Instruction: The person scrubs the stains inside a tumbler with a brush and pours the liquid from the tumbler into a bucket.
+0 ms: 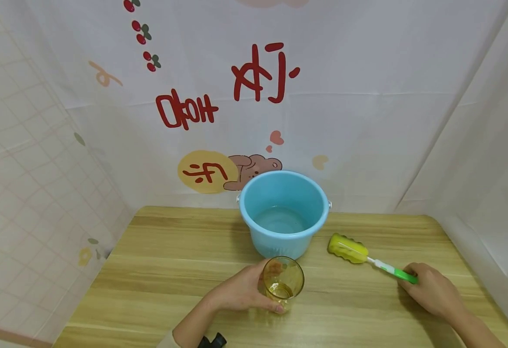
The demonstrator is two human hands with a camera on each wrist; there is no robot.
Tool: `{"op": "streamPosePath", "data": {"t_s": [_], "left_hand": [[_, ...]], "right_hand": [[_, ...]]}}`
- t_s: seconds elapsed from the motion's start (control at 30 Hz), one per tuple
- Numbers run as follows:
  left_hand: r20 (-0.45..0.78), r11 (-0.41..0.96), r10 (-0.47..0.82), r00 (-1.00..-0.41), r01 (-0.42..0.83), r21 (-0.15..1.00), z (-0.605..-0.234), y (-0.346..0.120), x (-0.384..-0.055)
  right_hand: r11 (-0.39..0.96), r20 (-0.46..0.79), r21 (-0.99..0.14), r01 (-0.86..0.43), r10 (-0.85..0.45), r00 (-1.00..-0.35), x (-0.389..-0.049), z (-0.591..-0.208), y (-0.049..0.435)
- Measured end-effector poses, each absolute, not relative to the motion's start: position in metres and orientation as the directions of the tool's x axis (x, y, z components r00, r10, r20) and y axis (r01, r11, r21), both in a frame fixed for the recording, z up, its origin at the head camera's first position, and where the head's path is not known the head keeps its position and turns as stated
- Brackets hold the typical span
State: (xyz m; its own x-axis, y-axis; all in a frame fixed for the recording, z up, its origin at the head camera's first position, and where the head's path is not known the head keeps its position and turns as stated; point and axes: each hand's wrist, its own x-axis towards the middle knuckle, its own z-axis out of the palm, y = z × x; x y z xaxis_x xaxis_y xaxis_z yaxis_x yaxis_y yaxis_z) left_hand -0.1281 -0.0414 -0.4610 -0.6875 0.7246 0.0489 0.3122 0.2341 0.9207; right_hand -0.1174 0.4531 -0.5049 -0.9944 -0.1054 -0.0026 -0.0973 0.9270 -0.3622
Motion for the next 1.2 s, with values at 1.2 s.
{"op": "streamPosePath", "data": {"t_s": [1.2], "left_hand": [[0.036, 0.233, 0.731, -0.682, 0.299, 0.925, -0.460, -0.041, -0.129]], "right_hand": [[0.898, 0.216, -0.381, -0.221, -0.146, -0.966, -0.111, -0.456, 0.389]]}}
